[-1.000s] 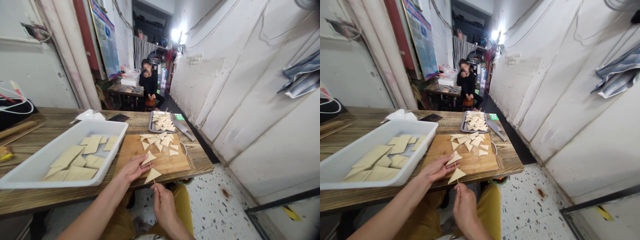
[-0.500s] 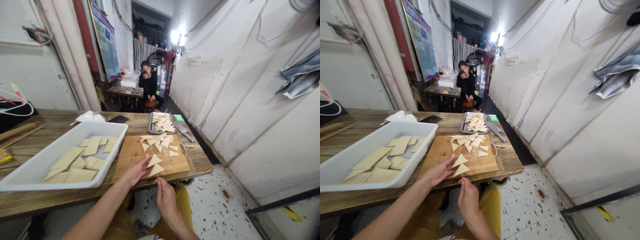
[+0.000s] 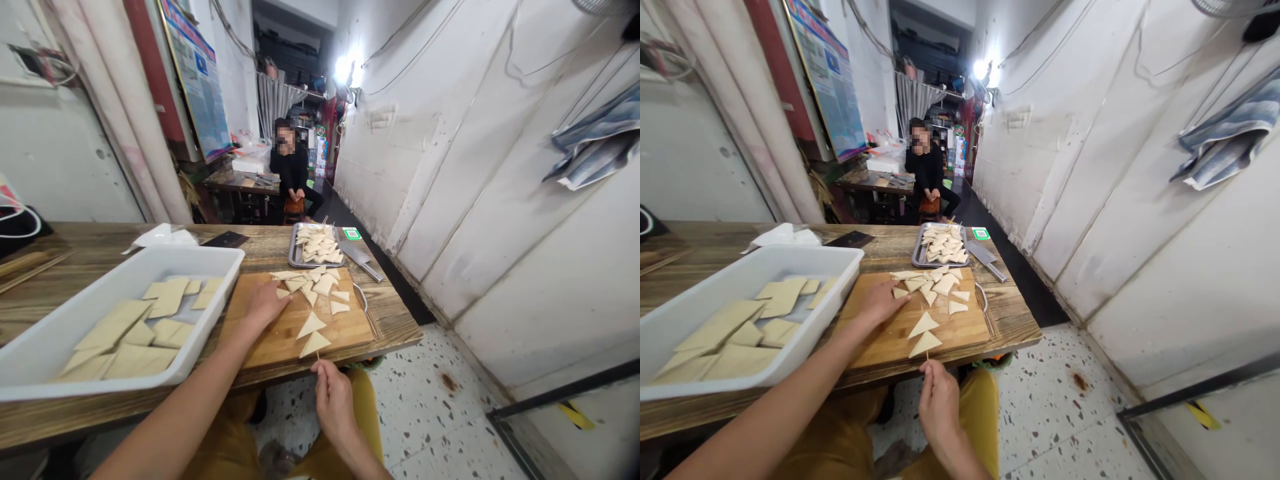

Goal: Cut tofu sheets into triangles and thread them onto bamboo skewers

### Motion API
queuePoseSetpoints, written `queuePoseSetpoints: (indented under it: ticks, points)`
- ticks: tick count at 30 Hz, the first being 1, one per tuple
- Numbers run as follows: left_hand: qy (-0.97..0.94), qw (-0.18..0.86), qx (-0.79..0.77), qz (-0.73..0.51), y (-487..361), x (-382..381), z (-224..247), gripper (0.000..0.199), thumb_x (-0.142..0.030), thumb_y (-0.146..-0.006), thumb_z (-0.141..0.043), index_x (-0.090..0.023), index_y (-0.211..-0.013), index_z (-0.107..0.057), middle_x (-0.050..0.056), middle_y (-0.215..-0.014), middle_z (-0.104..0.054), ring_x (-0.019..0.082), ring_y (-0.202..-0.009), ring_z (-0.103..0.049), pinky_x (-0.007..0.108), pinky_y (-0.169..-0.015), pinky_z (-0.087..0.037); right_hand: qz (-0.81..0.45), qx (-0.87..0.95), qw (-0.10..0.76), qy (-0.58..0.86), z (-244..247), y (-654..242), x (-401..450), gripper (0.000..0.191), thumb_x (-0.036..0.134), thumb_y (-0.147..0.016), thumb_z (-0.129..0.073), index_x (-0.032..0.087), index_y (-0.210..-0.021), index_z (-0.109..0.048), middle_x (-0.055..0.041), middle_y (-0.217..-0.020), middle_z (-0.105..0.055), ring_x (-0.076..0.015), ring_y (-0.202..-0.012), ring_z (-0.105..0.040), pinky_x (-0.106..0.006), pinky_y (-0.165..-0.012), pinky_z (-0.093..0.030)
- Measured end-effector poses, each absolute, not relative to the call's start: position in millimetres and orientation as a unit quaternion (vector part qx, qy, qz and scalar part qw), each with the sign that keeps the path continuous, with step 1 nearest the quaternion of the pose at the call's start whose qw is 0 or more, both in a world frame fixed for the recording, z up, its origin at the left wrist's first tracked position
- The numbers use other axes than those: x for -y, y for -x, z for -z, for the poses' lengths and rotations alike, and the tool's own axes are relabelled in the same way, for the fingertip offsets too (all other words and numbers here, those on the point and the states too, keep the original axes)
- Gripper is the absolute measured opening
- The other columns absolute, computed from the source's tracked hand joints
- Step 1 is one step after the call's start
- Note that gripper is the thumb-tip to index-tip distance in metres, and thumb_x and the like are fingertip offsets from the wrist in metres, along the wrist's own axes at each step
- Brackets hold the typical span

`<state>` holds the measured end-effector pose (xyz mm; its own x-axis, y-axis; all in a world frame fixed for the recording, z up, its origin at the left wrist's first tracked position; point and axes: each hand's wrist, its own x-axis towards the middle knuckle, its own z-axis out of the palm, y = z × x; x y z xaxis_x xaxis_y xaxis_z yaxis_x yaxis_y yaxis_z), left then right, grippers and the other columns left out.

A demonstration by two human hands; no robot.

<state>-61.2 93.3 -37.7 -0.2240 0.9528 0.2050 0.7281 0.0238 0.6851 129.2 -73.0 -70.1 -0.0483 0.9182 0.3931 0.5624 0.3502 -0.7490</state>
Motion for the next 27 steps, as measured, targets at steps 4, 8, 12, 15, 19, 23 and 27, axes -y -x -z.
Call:
queuePoseSetpoints:
  ticks: [4, 8, 12, 15, 19, 23, 27]
  points:
    - [-0.640, 0.191, -0.677, -0.310, 69.2, -102.1, 32.5, 0.026, -0.036, -0.051, -0.075, -0.020, -0.063, -0.059, 0.012, -0.081, -0.064, 0.033, -0.098, -0.054, 0.032, -0.080, -0.037, -0.204, 0.692, 0.439, 0.536, 70.9, -132.5, 73.4, 0.031, 0.023, -0.094, -0.030, 0.017, -0.084, -0.059, -0.0052, -0.070, -0.065, -0.0159, -0.061, -0.062, -0.022, -0.059, -0.044]
    - [-0.649, 0.240, -0.675, -0.256, 86.6, -101.3, 26.1, 0.029, -0.032, -0.042, -0.080, -0.021, -0.054, -0.056, 0.007, -0.066, -0.061, 0.030, -0.084, -0.057, 0.030, -0.071, -0.037, -0.204, 0.696, 0.434, 0.534, 72.3, -131.9, 73.3, 0.031, 0.022, -0.093, -0.030, 0.017, -0.083, -0.059, -0.0053, -0.070, -0.065, -0.0160, -0.062, -0.062, -0.022, -0.059, -0.044]
    - [-0.638, 0.257, -0.675, -0.266, 91.4, -91.2, 25.5, 0.030, -0.026, -0.040, -0.080, -0.021, -0.049, -0.052, 0.002, -0.053, -0.054, 0.025, -0.074, -0.056, 0.028, -0.064, -0.036, -0.213, 0.701, 0.424, 0.532, 72.5, -129.2, 73.3, 0.032, 0.023, -0.093, -0.029, 0.017, -0.083, -0.059, -0.0033, -0.065, -0.062, -0.0149, -0.056, -0.059, -0.021, -0.053, -0.042]
    - [-0.629, 0.261, -0.674, -0.285, 83.8, -83.4, 24.9, 0.029, -0.027, -0.042, -0.080, -0.021, -0.056, -0.055, 0.003, -0.059, -0.058, 0.024, -0.071, -0.056, 0.027, -0.061, -0.034, -0.214, 0.704, 0.423, 0.529, 72.4, -127.7, 74.2, 0.031, 0.023, -0.093, -0.029, 0.017, -0.082, -0.058, -0.0030, -0.065, -0.062, -0.0147, -0.056, -0.059, -0.021, -0.054, -0.042]
    - [-0.609, 0.267, -0.686, -0.295, 72.2, -78.5, 21.5, 0.025, -0.026, -0.045, -0.078, -0.020, -0.055, -0.055, 0.005, -0.061, -0.059, 0.024, -0.067, -0.056, 0.028, -0.060, -0.033, -0.210, 0.708, 0.418, 0.529, 72.9, -127.7, 75.9, 0.032, 0.024, -0.093, -0.029, 0.017, -0.083, -0.058, -0.0028, -0.064, -0.061, -0.0145, -0.054, -0.057, -0.021, -0.053, -0.042]
    - [-0.607, 0.274, -0.685, -0.294, 69.0, -77.2, 19.5, 0.024, -0.021, -0.044, -0.076, -0.020, -0.050, -0.053, 0.001, -0.050, -0.054, 0.023, -0.063, -0.055, 0.029, -0.059, -0.034, -0.203, 0.711, 0.414, 0.531, 73.8, -128.5, 76.9, 0.032, 0.024, -0.093, -0.029, 0.017, -0.083, -0.059, -0.0011, -0.058, -0.057, -0.0139, -0.050, -0.053, -0.020, -0.049, -0.039]
    - [-0.609, 0.282, -0.662, -0.333, 69.6, -70.0, 24.9, 0.015, -0.018, -0.052, -0.072, -0.019, -0.060, -0.059, 0.001, -0.060, -0.059, 0.021, -0.068, -0.056, 0.028, -0.061, -0.036, -0.210, 0.708, 0.416, 0.530, 74.3, -128.1, 76.9, 0.031, 0.025, -0.094, -0.030, 0.018, -0.083, -0.058, 0.0000, -0.057, -0.055, -0.0134, -0.048, -0.052, -0.020, -0.046, -0.036]
